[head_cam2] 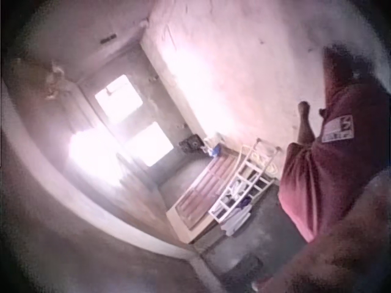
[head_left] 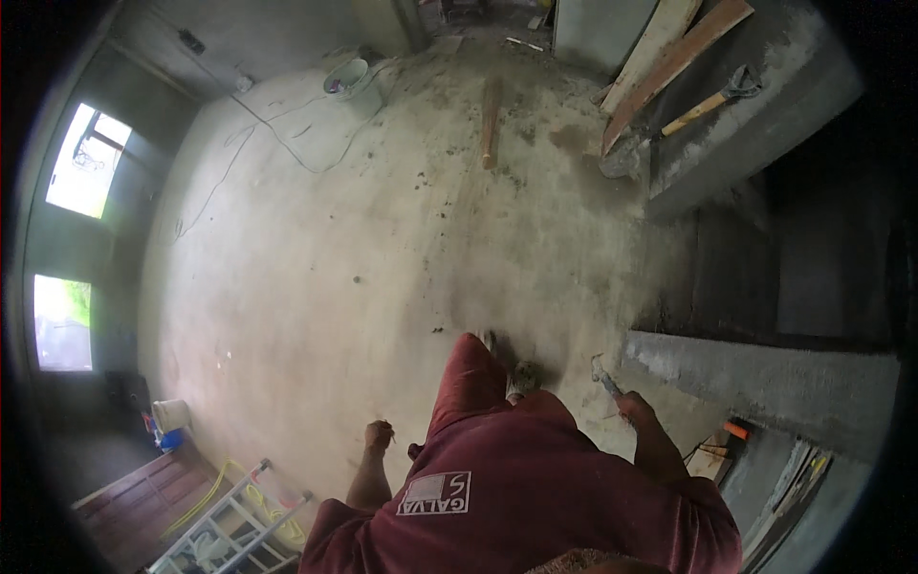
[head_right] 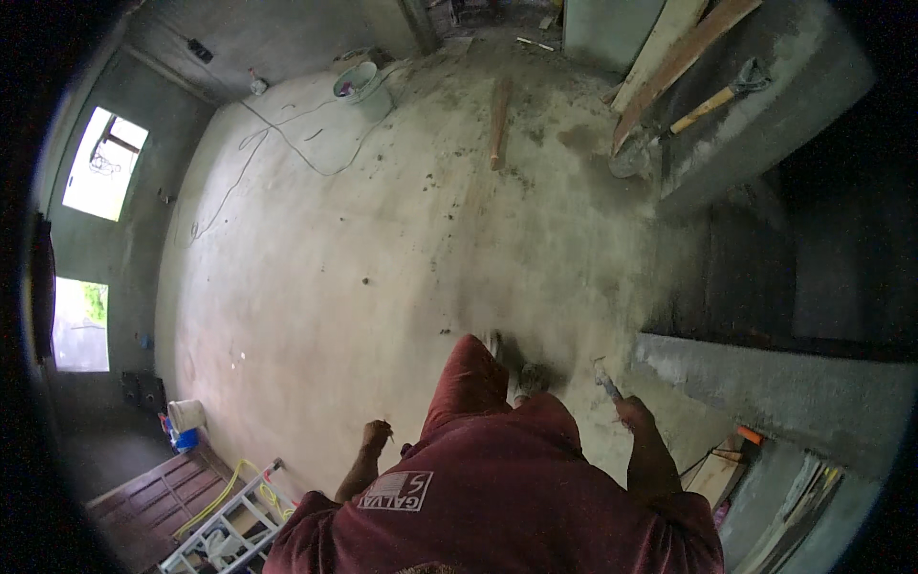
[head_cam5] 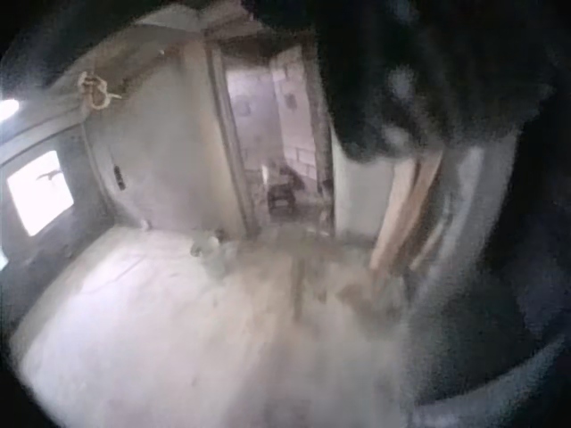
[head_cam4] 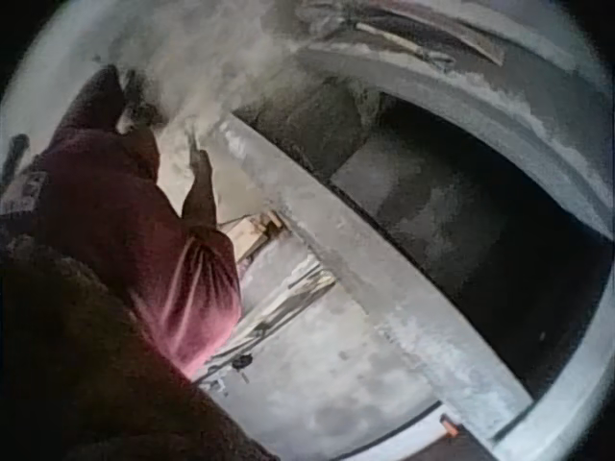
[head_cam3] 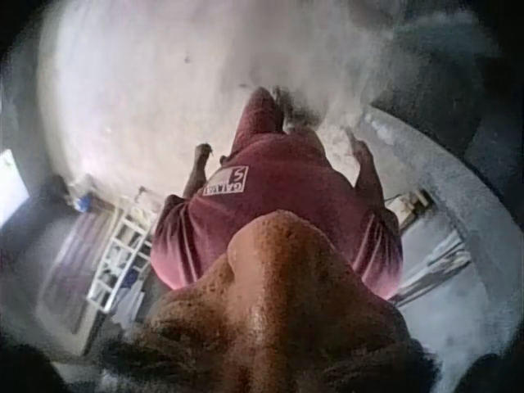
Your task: The person hammers an edge of a concrete wall, picks up a wooden board, hammers the board into a concrete structure, and then uses a tape measure and pencil to mark the concrete.
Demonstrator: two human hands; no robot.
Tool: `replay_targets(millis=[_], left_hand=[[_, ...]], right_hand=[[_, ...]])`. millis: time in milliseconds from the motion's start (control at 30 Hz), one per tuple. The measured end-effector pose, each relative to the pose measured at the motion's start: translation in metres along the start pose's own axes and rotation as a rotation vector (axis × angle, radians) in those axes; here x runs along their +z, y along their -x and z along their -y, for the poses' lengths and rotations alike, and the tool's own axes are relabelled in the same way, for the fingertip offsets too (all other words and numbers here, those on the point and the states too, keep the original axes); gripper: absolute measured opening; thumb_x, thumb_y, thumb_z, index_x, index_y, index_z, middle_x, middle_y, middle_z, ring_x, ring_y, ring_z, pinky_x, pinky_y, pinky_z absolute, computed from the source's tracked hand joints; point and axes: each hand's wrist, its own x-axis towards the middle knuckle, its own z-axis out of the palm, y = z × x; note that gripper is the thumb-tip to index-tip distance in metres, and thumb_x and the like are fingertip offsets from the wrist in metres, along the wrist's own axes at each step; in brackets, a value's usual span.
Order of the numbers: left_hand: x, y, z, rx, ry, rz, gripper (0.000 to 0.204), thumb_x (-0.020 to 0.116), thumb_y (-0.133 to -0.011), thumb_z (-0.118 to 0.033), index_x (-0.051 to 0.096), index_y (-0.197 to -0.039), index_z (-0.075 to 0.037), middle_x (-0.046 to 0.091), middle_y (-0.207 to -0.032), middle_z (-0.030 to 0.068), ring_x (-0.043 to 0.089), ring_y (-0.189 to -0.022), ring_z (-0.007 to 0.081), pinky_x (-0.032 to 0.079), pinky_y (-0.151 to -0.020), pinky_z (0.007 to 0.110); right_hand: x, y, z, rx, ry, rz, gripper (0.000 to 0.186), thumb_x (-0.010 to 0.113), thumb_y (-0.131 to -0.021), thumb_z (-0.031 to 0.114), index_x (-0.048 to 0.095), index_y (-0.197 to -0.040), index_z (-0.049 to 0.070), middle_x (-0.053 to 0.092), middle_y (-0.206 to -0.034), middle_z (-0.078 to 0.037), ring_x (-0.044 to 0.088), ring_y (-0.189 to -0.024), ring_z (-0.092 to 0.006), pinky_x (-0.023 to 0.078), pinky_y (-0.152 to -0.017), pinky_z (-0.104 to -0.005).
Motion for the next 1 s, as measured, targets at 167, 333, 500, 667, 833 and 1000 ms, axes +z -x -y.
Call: replay_targets(millis=[167, 333, 500, 667, 833, 1000], left_hand=[[0.018, -0.117, -0.117, 0.100, 0.096, 0.096, 0.010, 0.073, -0.072, -0.013, 0.071, -0.079, -0.007, 0.070, -0.077, 0.0131, 0.068, -0.075, 0.0248, 0.054, -0.068, 0.039], [-0.045, -0.316, -0.249, 0.388, -0.133, -0.114, 0.028, 0.059, -0.088, -0.030, 0.070, -0.078, -0.007, 0.069, -0.078, 0.0188, 0.068, -0.077, 0.0347, 0.052, -0.069, 0.045], [-0.160, -0.467, -0.495, 0.737, -0.108, -0.156, 0.021, 0.052, -0.089, -0.020, 0.067, -0.082, -0.006, 0.067, -0.089, 0.0170, 0.065, -0.085, 0.0350, 0.052, -0.074, 0.045], [-0.248, -0.540, -0.651, 0.887, 0.170, -0.214, 0.011, 0.064, -0.081, -0.009, 0.066, -0.087, -0.001, 0.067, -0.082, 0.0105, 0.063, -0.078, 0.0183, 0.050, -0.072, 0.033], [-0.255, -0.602, -0.647, 0.625, -0.151, -0.226, 0.014, 0.061, -0.084, -0.017, 0.069, -0.078, -0.008, 0.068, -0.083, 0.0142, 0.067, -0.079, 0.0308, 0.053, -0.065, 0.043], [-0.223, -0.560, -0.616, 0.191, -0.430, -0.209, 0.025, 0.062, -0.085, -0.031, 0.073, -0.080, -0.009, 0.071, -0.086, 0.0136, 0.069, -0.079, 0.0309, 0.053, -0.067, 0.044]], right_hand=[[-0.074, -0.050, 0.070, 0.043, -0.222, -0.074, 0.047, 0.058, -0.093, 0.045, 0.058, -0.071, 0.004, 0.054, -0.059, -0.006, 0.048, -0.049, -0.0188, 0.039, -0.050, -0.0380], [-0.136, -0.043, 0.199, 0.068, -0.189, -0.014, 0.032, 0.066, -0.089, 0.031, 0.067, -0.078, 0.002, 0.064, -0.065, -0.009, 0.057, -0.051, -0.0187, 0.045, -0.049, -0.0379], [-0.216, -0.062, 0.272, 0.189, 0.210, 0.045, 0.023, 0.064, -0.092, 0.023, 0.070, -0.093, 0.001, 0.069, -0.076, -0.011, 0.063, -0.057, -0.0218, 0.049, -0.054, -0.0422], [-0.285, -0.086, 0.365, 0.254, 0.169, 0.098, 0.023, 0.063, -0.092, 0.021, 0.070, -0.097, 0.000, 0.070, -0.081, -0.013, 0.066, -0.061, -0.0246, 0.052, -0.057, -0.0432], [-0.381, -0.158, 0.491, 0.181, 0.229, 0.159, 0.023, 0.062, -0.093, 0.019, 0.070, -0.100, 0.000, 0.069, -0.083, -0.015, 0.067, -0.064, -0.0264, 0.053, -0.059, -0.0439], [-0.505, -0.254, 0.639, 0.058, 0.313, 0.173, 0.023, 0.060, -0.093, 0.018, 0.070, -0.103, 0.000, 0.069, -0.086, -0.017, 0.068, -0.067, -0.0283, 0.055, -0.061, -0.0447]])
